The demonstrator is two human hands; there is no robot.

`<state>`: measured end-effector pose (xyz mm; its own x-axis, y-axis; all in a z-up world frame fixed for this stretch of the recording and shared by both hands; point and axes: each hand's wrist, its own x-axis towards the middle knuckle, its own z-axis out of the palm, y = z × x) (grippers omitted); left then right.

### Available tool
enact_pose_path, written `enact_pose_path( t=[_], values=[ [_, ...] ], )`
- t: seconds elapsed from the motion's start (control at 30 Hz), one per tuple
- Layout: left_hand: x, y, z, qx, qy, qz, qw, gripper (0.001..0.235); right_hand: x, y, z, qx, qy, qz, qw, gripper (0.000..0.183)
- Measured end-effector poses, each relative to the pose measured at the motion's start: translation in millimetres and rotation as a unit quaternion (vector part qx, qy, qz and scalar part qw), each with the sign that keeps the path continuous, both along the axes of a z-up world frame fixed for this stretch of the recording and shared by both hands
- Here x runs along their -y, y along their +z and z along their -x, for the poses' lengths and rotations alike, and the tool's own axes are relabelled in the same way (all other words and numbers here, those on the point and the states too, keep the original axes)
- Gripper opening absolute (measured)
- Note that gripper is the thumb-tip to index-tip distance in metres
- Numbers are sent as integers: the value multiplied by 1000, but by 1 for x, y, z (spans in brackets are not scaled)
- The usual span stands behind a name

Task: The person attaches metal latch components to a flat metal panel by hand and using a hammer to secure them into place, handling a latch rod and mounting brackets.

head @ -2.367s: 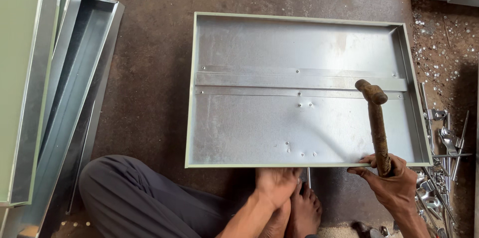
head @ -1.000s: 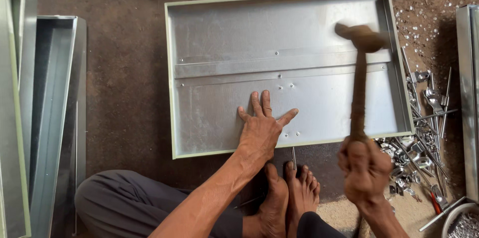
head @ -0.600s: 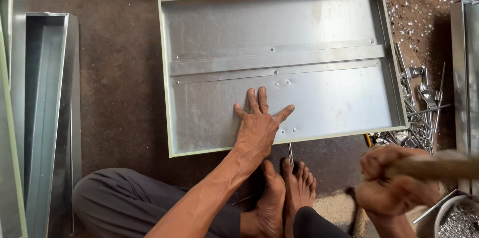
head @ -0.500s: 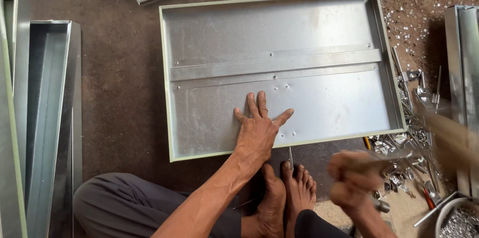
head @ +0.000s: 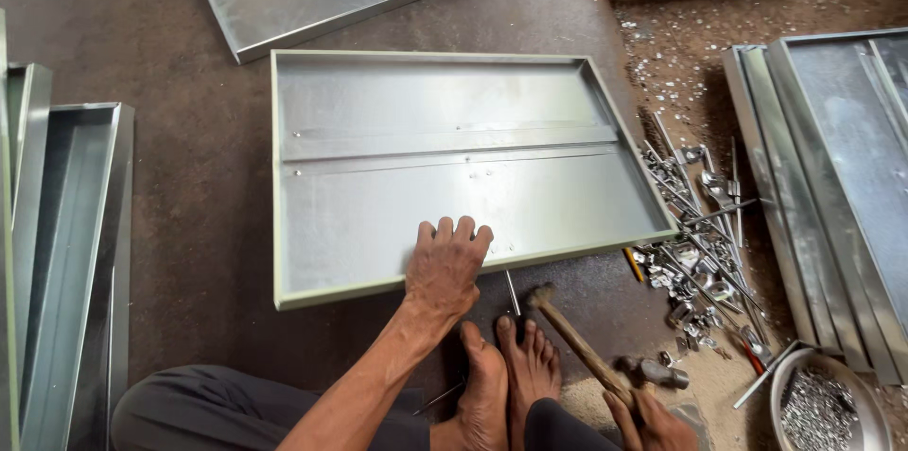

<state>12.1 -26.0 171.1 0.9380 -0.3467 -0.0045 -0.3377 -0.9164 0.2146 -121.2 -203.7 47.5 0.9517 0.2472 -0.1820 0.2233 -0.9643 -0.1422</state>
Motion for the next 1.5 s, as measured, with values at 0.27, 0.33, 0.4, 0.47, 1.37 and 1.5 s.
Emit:
enact_pose_path(
  t=[0.27, 0.33, 0.4, 0.47, 1.37, 1.5],
  values=[
    [-20, 193, -50, 122, -69, 103, 985, 23, 83, 232, -138, 430, 95, -143, 886, 82],
    [-12, 256, -41, 111, -76, 75, 988, 12, 74, 308, -169, 464, 161, -94, 866, 83],
    [-7, 307, -29, 57, -56, 17, 997, 3, 88, 348, -202, 420, 197, -78, 883, 76],
    [-3, 348, -31, 13, -29, -39, 999, 10, 111, 300, -201, 391, 164, -78, 902, 74],
    [-16, 67, -93, -225, 28, 264, 938, 19, 535, 138, -192, 392, -249, 149, 873, 44],
    [-7, 53, -86, -267, 46, 252, 929, 20, 505, 135, -167, 316, -402, 76, 856, 40]
  ],
)
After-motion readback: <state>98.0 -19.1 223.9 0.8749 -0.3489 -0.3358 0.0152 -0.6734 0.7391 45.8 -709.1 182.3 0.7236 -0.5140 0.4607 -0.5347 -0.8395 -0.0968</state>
